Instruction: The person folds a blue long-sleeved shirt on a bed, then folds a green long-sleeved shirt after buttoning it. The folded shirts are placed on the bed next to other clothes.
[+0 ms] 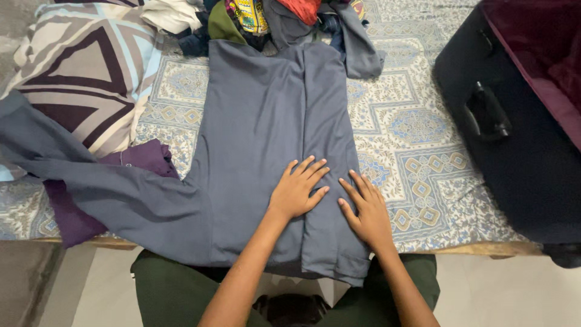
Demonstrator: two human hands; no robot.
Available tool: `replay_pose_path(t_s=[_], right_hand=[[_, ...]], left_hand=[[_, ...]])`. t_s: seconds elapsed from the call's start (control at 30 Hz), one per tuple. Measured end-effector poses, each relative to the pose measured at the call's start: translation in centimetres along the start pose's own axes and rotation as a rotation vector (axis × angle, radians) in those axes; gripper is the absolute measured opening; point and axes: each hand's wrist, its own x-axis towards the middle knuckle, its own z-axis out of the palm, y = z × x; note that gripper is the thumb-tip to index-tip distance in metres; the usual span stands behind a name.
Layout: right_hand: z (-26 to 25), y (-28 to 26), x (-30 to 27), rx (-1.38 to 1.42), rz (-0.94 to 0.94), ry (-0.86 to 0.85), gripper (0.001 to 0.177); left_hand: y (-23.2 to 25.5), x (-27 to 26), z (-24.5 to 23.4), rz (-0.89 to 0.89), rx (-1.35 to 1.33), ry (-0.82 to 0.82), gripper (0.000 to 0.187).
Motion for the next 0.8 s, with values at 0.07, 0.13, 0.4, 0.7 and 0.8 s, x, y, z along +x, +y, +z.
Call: replay_pose_path(t_s=[0.07, 0.13, 0.4, 0.7, 0.8], right_hand=[[-0.2, -0.1, 0.0, 0.010, -0.002, 0.017, 0.050], [-0.2, -0.4, -0.1, 0.027, 0.001, 0.028, 0.049], [-0.3, -0.5, -0.4, 0.059, -0.002, 0.057, 0.047], [0.7, 1.1, -0.7, 0.065, -0.041, 0.061, 0.046], [0.7, 1.3, -0.8, 0.051, -0.056, 0.062, 0.046]], left_hand=[[0.2, 0.0, 0.0, -0.029, -0.001, 0.003, 0.052], [0.6, -0.5, -0.3, -0.064, -0.006, 0.023, 0.054], [2.1, -7.4, -4.7, -0.048, 0.000, 0.025, 0.056], [-6.8, -17.9, -17.0, -0.723, 0.197, 0.982, 0.041], [-10.8, -21.6, -15.7, -0.892, 0.257, 0.993, 0.061]])
